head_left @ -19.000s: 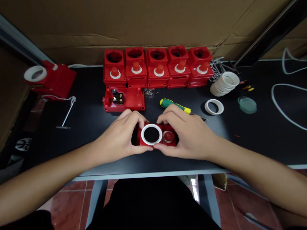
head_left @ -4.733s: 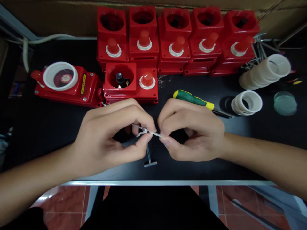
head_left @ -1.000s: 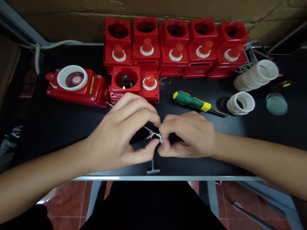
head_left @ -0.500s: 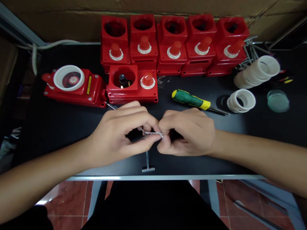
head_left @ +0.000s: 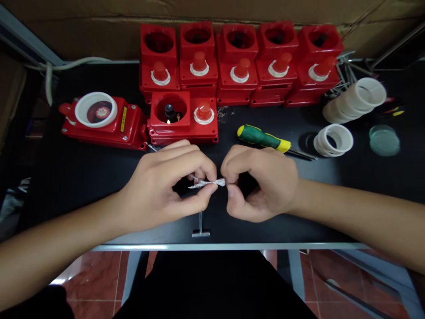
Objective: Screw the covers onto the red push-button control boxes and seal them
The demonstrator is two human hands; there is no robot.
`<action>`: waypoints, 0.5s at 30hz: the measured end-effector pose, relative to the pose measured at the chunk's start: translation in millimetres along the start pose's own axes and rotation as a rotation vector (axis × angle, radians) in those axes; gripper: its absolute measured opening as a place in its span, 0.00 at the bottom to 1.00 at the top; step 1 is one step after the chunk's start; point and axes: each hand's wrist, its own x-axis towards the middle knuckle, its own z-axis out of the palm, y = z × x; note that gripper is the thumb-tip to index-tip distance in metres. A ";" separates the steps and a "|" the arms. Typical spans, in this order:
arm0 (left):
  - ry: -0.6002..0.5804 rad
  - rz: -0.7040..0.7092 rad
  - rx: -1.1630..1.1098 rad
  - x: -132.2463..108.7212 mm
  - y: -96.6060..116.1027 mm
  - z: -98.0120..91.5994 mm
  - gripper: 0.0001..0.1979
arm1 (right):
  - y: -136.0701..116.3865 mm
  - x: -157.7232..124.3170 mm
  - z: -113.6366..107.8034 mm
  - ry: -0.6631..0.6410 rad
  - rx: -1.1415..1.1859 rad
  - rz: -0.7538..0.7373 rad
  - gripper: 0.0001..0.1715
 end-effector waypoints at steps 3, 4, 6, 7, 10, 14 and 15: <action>0.004 -0.002 0.016 -0.2 0.9 -1.4 0.04 | 1.7 0.7 -1.6 0.014 0.008 -0.025 0.12; 0.006 -0.003 0.019 -0.3 1.1 -1.7 0.04 | 1.6 1.2 -2.6 0.005 -0.025 -0.035 0.12; 0.009 -0.006 0.021 -0.1 1.4 -2.0 0.04 | 0.8 2.1 -4.5 -0.012 -0.099 -0.059 0.11; 0.009 -0.007 0.021 0.0 1.5 -2.0 0.04 | 0.4 2.4 -5.4 -0.014 -0.124 -0.068 0.11; 0.008 -0.007 0.023 0.2 1.3 -1.7 0.04 | -0.2 2.4 -6.7 -0.014 -0.136 -0.080 0.10; 0.008 -0.011 0.023 -1.1 0.4 -1.7 0.04 | -0.3 1.5 -6.2 -0.016 -0.152 -0.082 0.10; 0.008 -0.013 0.024 -1.6 0.3 -1.7 0.04 | -0.4 1.3 -6.0 -0.013 -0.164 -0.087 0.09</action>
